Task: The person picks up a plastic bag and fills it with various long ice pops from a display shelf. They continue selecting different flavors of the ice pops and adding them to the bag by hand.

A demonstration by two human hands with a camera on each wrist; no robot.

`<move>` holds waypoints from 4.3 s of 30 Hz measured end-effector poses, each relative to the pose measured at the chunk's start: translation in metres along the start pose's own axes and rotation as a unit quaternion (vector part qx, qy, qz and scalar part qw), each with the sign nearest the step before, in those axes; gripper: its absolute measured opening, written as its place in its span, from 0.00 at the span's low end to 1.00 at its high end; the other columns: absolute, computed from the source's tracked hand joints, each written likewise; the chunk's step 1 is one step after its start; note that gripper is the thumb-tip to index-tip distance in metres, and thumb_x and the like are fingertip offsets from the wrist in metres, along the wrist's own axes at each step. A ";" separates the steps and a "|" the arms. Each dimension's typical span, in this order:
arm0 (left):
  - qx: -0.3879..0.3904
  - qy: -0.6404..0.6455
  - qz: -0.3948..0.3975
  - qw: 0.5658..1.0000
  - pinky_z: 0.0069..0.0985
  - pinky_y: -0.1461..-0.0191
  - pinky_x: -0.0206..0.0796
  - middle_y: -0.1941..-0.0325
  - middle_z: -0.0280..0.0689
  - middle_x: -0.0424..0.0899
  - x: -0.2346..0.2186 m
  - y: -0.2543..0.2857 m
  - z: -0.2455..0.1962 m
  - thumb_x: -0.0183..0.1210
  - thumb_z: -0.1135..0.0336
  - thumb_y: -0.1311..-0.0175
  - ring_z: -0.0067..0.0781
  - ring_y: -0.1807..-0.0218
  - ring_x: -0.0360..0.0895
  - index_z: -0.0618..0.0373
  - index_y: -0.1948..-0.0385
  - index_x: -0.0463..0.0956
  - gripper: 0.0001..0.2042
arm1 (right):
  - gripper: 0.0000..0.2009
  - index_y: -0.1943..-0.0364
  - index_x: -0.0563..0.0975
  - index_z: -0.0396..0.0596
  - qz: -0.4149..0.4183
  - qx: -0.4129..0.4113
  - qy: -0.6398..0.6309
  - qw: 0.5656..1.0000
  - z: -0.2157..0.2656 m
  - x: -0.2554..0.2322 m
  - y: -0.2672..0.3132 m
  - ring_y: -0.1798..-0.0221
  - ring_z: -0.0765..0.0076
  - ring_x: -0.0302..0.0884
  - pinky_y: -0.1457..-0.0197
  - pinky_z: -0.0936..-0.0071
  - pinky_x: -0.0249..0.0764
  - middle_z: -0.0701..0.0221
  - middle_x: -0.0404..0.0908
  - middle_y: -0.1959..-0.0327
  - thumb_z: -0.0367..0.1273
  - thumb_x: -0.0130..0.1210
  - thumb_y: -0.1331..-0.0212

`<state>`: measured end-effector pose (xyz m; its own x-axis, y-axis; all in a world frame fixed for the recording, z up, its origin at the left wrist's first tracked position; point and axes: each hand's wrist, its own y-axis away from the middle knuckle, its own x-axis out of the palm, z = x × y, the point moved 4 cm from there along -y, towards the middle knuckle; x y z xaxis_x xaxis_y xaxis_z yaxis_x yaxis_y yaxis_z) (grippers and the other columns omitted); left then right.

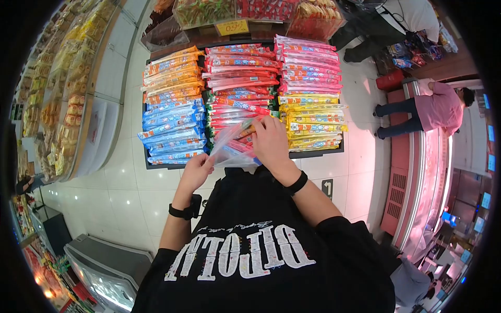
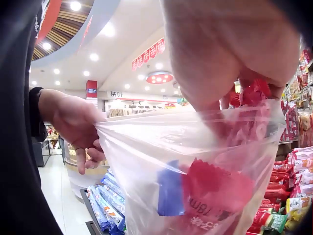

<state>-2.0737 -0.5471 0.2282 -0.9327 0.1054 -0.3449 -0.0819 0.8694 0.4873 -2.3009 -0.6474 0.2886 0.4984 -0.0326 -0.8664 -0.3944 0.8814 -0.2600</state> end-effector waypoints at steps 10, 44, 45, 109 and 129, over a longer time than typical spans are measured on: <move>0.030 -0.070 0.102 0.992 0.27 0.65 0.68 0.77 0.37 0.80 -0.030 -0.016 0.001 0.52 0.57 0.28 0.27 0.73 0.77 0.65 0.71 0.77 0.18 | 0.16 0.54 0.78 0.46 -0.088 0.082 -0.014 0.993 0.028 0.012 0.001 0.50 0.50 0.72 0.45 0.57 0.70 0.62 0.73 0.55 0.24 0.62 0.50; 0.027 0.050 -0.010 0.998 0.39 0.58 0.71 0.73 0.48 0.83 -0.048 -0.012 0.032 0.50 0.59 0.32 0.50 0.66 0.82 0.66 0.71 0.78 0.17 | 0.06 0.56 0.76 0.38 -0.021 0.185 -0.617 0.765 0.045 -0.095 -0.138 0.54 0.68 0.81 0.50 0.70 0.82 0.66 0.79 0.57 0.23 0.53 0.34; 0.028 0.064 -0.019 0.997 0.41 0.59 0.70 0.73 0.48 0.83 -0.047 -0.011 0.033 0.51 0.59 0.32 0.51 0.66 0.81 0.65 0.71 0.78 0.17 | 0.06 0.56 0.76 0.37 -0.018 0.189 -0.629 0.754 0.050 -0.081 -0.153 0.54 0.67 0.81 0.50 0.70 0.82 0.65 0.79 0.57 0.23 0.53 0.34; 0.033 0.019 0.027 0.999 0.27 0.63 0.71 0.75 0.38 0.79 -0.057 -0.025 0.015 0.51 0.62 0.27 0.29 0.71 0.79 0.68 0.64 0.79 0.16 | 0.10 0.62 0.80 0.40 -0.006 0.253 -0.379 0.890 -0.029 -0.083 -0.010 0.77 0.81 0.75 0.72 0.80 0.71 0.74 0.79 0.75 0.35 0.55 0.31; -0.058 0.179 -0.217 0.958 0.24 0.67 0.77 0.74 0.35 0.78 -0.014 -0.013 0.000 0.50 0.64 0.29 0.25 0.72 0.79 0.66 0.67 0.78 0.14 | 0.26 0.50 0.77 0.39 0.028 0.400 0.082 0.912 -0.543 -0.015 -0.005 0.57 0.51 0.83 0.52 0.63 0.77 0.56 0.84 0.63 0.50 0.58 0.39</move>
<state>-2.0594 -0.5596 0.2265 -0.8604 -0.4452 -0.2480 -0.5092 0.7316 0.4534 -2.7254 -0.9074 0.0713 0.3468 0.0117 -0.9379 0.3064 0.9437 0.1251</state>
